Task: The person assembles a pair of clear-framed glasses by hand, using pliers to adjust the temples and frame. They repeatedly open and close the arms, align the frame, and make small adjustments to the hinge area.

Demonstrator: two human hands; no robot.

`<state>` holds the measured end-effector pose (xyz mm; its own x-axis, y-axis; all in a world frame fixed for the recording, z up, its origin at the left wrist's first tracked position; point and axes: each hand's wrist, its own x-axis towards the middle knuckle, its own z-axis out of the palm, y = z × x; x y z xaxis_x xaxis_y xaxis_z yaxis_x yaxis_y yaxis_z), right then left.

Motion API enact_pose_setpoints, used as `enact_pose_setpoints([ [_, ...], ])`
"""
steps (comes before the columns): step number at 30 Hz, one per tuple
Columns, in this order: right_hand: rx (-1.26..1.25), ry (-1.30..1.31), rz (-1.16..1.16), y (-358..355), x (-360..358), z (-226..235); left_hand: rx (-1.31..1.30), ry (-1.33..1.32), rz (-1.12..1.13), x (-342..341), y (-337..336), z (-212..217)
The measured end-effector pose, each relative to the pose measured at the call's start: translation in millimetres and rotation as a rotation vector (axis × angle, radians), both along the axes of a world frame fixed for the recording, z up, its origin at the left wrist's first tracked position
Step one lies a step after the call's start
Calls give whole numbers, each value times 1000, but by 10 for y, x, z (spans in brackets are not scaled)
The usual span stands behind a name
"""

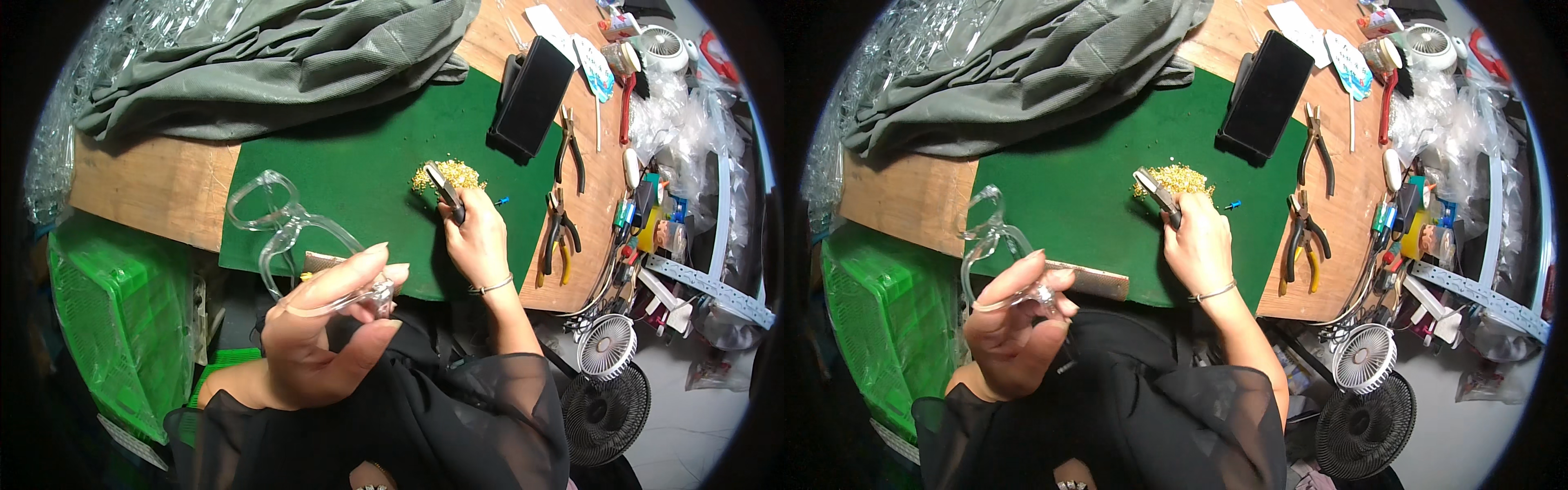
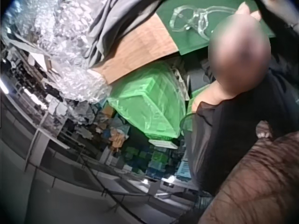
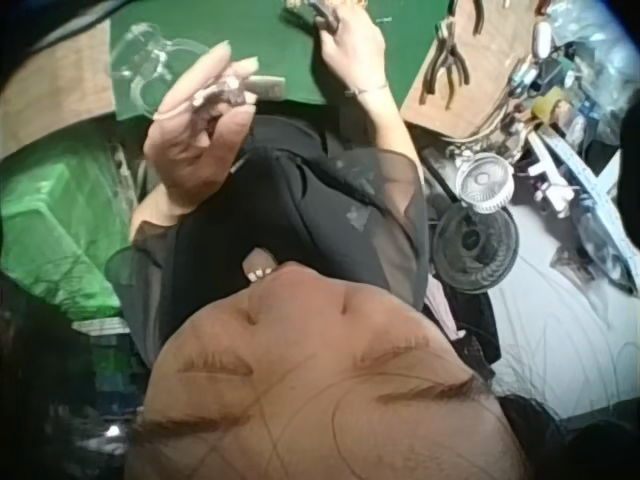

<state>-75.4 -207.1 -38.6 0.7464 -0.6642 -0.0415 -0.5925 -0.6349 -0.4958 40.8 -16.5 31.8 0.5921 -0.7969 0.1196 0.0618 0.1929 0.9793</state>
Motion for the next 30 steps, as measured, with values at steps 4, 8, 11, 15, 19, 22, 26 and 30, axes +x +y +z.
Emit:
enact_pose_setpoints([
  [4,-101,14,-15,51,76,-51,-22,221,-77,-72,-36,-15],
  [8,-129,29,24,30,47,-44,87,458,-133,-109,-115,94],
  [11,178,-221,-28,-4,-3,170,28,515,-187,-65,-107,19],
  [15,617,-658,-14,334,72,800,15,627,-248,-45,-81,61],
  [19,252,-793,424,371,150,819,1,763,-309,-69,-110,121],
  [22,302,-886,407,395,136,728,12,795,-340,-85,-75,117],
  [26,257,-882,466,375,140,738,29,788,-350,-77,-63,106],
  [30,270,-888,462,376,120,746,34,810,-377,-67,-63,109],
])
